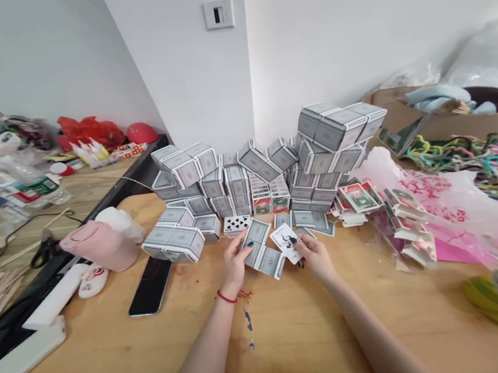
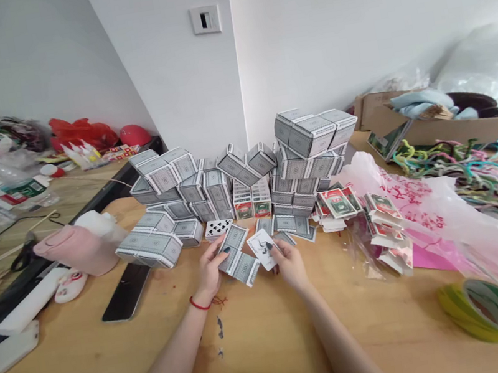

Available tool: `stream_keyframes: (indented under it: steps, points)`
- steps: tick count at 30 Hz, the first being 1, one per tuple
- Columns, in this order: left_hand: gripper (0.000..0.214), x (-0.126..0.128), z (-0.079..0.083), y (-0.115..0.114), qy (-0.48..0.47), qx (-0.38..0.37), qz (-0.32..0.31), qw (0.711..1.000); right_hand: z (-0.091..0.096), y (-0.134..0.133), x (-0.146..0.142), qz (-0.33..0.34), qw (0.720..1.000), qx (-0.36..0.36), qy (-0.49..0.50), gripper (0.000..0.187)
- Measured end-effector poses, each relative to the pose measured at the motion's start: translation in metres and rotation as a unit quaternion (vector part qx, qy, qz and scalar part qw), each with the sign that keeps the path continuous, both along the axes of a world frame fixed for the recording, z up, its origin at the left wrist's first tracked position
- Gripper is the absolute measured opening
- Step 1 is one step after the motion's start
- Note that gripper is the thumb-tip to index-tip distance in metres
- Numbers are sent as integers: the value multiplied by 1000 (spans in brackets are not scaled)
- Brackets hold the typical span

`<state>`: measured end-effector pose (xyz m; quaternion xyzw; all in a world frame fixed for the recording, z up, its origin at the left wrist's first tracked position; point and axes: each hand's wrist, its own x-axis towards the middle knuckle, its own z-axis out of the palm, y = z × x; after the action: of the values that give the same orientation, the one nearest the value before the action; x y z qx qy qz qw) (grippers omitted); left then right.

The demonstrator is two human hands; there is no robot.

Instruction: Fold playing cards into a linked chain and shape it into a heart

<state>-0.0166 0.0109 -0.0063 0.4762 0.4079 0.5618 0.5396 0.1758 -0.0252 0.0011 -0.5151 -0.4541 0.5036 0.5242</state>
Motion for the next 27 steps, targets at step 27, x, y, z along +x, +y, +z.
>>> stream_keyframes:
  steps: [27]
  points:
    - [39, 3, -1, -1, 51, -2, -49, 997, -9, -7, 0, -11, 1000, -18, -15, 38]
